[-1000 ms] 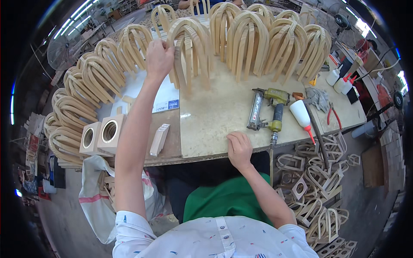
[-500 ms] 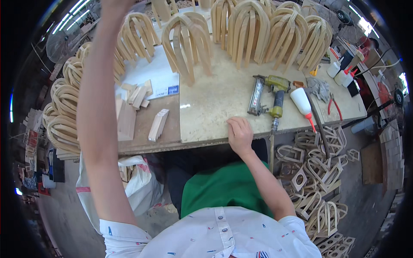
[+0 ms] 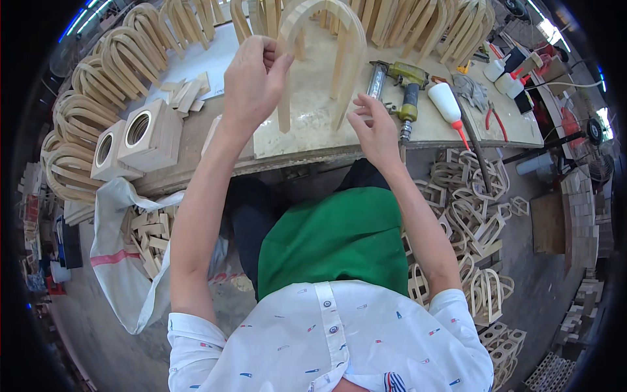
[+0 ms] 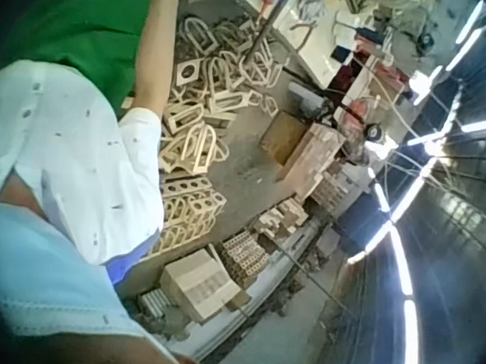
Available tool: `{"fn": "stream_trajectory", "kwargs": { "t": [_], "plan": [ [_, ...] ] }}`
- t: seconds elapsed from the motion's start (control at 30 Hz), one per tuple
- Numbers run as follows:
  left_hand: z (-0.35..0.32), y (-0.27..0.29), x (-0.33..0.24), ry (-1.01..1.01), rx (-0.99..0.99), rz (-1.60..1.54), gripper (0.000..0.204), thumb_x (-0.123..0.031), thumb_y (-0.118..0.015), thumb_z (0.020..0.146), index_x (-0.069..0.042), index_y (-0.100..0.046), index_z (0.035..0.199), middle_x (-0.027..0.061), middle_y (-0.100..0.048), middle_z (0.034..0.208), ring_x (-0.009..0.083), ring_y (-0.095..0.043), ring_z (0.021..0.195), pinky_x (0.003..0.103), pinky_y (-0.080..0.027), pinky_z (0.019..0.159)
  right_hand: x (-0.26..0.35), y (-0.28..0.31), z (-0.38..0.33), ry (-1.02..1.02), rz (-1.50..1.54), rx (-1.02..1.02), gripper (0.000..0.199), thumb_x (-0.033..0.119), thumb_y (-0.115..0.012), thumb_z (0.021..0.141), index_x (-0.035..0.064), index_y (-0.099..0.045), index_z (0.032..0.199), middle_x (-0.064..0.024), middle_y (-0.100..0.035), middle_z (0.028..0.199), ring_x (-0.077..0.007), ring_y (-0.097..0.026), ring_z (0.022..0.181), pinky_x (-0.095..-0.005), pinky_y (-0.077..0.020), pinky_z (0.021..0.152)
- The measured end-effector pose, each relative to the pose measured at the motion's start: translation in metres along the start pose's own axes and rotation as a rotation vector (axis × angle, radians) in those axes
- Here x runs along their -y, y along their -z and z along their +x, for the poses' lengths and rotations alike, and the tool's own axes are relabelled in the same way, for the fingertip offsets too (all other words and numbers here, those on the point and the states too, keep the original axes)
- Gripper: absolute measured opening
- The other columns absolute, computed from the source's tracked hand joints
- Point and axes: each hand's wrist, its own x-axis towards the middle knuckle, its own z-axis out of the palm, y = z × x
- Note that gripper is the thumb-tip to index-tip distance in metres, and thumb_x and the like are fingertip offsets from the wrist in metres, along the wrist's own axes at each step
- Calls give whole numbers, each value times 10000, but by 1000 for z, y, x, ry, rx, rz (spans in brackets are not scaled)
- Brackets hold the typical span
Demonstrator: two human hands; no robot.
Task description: The person assembles wooden chair frames by applying glue to joints and securing them with a pneumatic nail gun. They handle curved wooden pieces and small rectangular blocks, aligning them on a workbench before fastening. The process involves repeated gluing and nailing of multiple frame units.
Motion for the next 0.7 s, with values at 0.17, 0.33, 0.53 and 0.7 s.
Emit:
{"fn": "stream_trajectory", "kwargs": {
  "t": [0.17,0.33,0.53,0.7],
  "plan": [
    [-24,-2,10,85,1,-21,280,-157,-708,853,32,-587,1021,100,-658,878,153,-635,744,290,-511,670,-21,-22,1,14,-61,91,263,114,-679,822,-30,-587,1022,-156,-614,938,-269,-606,835,-349,-508,675],
    [-27,22,17,181,100,-102,292,-168,-706,857,31,-606,1045,82,-659,894,131,-630,823,275,-508,730,-36,-36,7,61,-43,27,184,108,-682,805,-28,-562,835,-176,-579,787,-330,-574,756,-404,-458,660],
    [-67,93,108,417,354,229,227,-169,-699,832,27,-628,922,75,-651,837,143,-617,787,291,-486,708,-47,-36,25,19,18,47,169,112,-659,839,-32,-590,892,-172,-606,806,-293,-605,718,-377,-476,667],
    [-92,89,126,467,426,474,256,-188,-723,763,22,-595,834,111,-631,770,197,-599,709,334,-461,651,-44,-35,25,-16,40,60,220,116,-647,865,-30,-615,1026,-155,-630,871,-224,-629,759,-338,-501,698]
  ]
}}
